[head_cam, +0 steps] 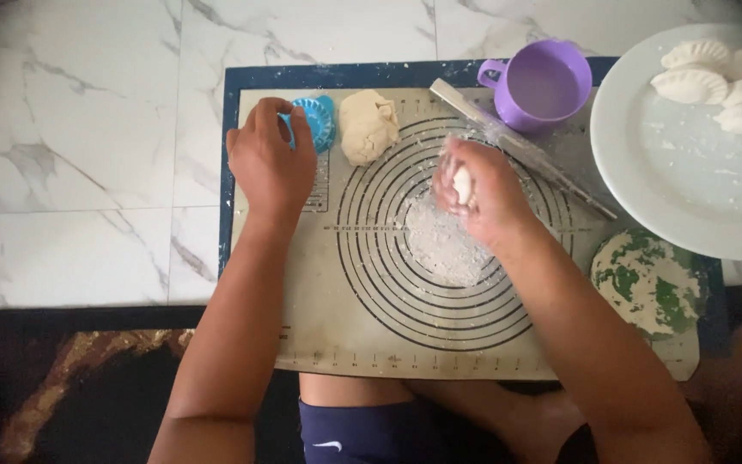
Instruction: A person is preparing dough balls and using a plastic mold to create dumplings on a silicone mat.
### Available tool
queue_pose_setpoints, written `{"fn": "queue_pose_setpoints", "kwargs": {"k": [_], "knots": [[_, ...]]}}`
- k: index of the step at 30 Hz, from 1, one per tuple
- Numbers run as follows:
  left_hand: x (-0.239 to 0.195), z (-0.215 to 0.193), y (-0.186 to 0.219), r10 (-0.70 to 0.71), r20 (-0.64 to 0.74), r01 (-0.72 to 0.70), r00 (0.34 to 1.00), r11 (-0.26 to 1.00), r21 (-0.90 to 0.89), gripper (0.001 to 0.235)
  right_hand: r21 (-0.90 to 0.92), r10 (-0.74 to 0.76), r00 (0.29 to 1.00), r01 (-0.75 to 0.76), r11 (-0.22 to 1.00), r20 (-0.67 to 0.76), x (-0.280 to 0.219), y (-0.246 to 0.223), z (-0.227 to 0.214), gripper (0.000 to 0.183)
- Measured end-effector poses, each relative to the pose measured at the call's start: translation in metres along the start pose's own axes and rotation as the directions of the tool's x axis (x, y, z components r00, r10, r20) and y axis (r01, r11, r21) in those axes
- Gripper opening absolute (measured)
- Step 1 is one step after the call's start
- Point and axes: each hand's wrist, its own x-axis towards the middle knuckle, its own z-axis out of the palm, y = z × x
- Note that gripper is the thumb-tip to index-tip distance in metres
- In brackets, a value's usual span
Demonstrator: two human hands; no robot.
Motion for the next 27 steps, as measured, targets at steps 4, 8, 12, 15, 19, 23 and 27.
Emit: {"fn": "queue_pose_setpoints", "kwargs": {"k": [4, 8, 12, 15, 19, 23, 27], "knots": [[0.001, 0.002, 0.002, -0.037, -0.039, 0.037, 0.999, 0.999, 0.011, 0.005, 0.175, 0.076, 0.985, -0.103, 0.979, 0.155, 0.004, -0.015, 0.004, 0.030], [-0.001, 0.003, -0.001, 0.020, -0.075, -0.018, 0.997, 0.999, 0.027, 0.007, 0.016, 0.092, 0.996, -0.092, 0.996, 0.017, -0.001, -0.018, 0.011, 0.034], [-0.001, 0.003, 0.000, -0.002, -0.106, 0.005, 0.994, 0.999, 0.034, 0.008, 0.055, 0.159, 0.982, -0.154, 0.987, -0.099, 0.002, -0.009, 0.001, 0.015], [-0.002, 0.007, -0.009, 0.041, -0.075, -0.036, 0.996, 0.997, 0.072, 0.007, -0.035, 0.158, 0.975, -0.165, 0.986, -0.155, 0.005, -0.001, 0.004, 0.008], [0.000, 0.004, -0.004, 0.021, -0.084, -0.017, 0.996, 0.999, 0.051, 0.008, -0.110, 0.106, 0.983, -0.123, 0.986, -0.148, 0.007, 0.005, -0.003, 0.016], [0.002, 0.003, -0.006, -0.001, -0.099, 0.005, 0.995, 0.999, 0.038, 0.007, -0.137, 0.059, 0.987, -0.080, 0.987, -0.153, 0.011, 0.011, -0.008, 0.034], [0.008, -0.013, -0.004, -0.122, -0.139, 0.111, 0.983, 0.990, -0.084, 0.018, -0.185, -0.045, 0.986, 0.015, 0.983, -0.163, 0.009, 0.012, -0.005, 0.041]]}}
